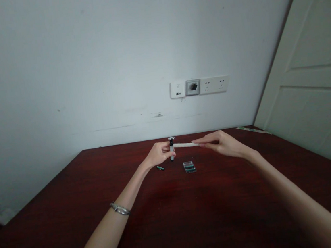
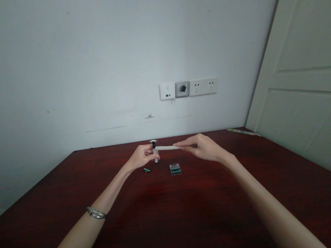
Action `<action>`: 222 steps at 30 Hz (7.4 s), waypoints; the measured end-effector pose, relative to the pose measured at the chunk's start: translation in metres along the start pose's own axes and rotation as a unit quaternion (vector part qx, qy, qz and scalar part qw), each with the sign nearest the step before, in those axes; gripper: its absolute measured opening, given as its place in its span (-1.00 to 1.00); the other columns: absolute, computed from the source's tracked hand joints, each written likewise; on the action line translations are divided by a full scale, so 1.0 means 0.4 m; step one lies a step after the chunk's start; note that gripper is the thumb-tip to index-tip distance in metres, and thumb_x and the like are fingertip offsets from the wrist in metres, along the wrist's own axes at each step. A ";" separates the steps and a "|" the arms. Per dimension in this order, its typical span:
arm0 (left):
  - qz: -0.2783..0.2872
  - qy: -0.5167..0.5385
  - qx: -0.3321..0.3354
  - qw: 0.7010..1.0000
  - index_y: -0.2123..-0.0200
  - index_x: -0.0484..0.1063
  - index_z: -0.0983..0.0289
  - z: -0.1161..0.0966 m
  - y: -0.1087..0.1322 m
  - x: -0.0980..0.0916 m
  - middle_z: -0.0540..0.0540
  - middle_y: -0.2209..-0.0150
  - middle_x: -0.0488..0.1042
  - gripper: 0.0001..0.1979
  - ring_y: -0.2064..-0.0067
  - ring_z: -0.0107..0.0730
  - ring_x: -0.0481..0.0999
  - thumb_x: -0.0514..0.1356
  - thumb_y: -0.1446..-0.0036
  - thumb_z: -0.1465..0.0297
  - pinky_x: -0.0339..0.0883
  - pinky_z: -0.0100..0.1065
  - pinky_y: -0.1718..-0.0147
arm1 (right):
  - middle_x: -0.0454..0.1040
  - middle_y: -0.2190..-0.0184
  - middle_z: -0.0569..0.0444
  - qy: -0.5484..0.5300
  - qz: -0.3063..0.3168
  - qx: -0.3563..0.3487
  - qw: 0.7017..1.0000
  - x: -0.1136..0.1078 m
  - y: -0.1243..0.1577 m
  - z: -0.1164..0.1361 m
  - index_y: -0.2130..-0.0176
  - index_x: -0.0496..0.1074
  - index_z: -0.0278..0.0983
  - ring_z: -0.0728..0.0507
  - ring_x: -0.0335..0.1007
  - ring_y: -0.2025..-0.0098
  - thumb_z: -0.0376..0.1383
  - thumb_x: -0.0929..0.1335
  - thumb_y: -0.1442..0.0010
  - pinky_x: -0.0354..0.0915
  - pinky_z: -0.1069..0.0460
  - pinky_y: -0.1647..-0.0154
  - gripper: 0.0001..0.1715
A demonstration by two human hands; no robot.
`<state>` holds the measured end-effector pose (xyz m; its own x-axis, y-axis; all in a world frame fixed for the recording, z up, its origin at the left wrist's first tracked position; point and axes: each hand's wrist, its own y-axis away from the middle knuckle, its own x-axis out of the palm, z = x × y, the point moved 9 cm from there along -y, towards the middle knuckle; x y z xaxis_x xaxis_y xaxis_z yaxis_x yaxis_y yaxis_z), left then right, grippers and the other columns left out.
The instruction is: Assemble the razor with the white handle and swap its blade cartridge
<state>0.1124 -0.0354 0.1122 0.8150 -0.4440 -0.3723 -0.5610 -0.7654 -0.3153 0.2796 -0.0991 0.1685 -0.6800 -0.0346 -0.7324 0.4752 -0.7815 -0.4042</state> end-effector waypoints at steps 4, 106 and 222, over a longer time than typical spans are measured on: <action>0.001 0.007 -0.003 1.000 0.46 0.37 0.38 0.002 -0.002 0.002 0.11 0.49 0.52 -0.89 0.45 -0.41 0.51 0.25 0.10 0.47 0.35 -0.39 0.38 | 0.52 0.07 0.09 -0.056 -0.036 0.021 0.998 -0.013 0.001 -0.011 0.05 0.49 -0.15 -0.18 0.41 0.03 -0.14 0.31 -0.16 0.27 -0.10 -0.03 -0.63; -0.074 -0.018 0.073 0.994 0.44 0.35 0.35 -0.049 -0.014 -0.024 0.04 0.52 0.46 -0.94 0.44 -0.40 0.50 0.18 0.04 0.47 0.37 -0.39 0.38 | 0.04 0.61 0.28 -0.390 -0.197 0.105 0.894 0.351 0.038 -0.021 0.27 0.22 -0.21 0.06 -0.11 0.63 -0.04 0.22 -0.23 -0.11 0.15 0.69 -0.71; 0.013 0.019 0.015 1.000 0.30 0.25 0.34 -0.014 0.003 0.002 0.07 0.51 0.50 -0.81 0.48 -0.37 0.55 0.20 0.01 0.48 0.39 -0.38 0.47 | 0.54 0.40 0.07 0.137 -0.108 -0.041 0.984 -0.037 -0.048 0.112 0.37 0.54 -0.23 -0.06 0.37 0.40 -0.16 0.37 -0.12 0.21 0.06 0.39 -0.79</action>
<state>0.1131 -0.0394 0.1165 0.8047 -0.4819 -0.3469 -0.5859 -0.7391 -0.3323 0.2557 -0.1115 0.2116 -0.5987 0.3048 -0.7407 0.3873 -0.6993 -0.6009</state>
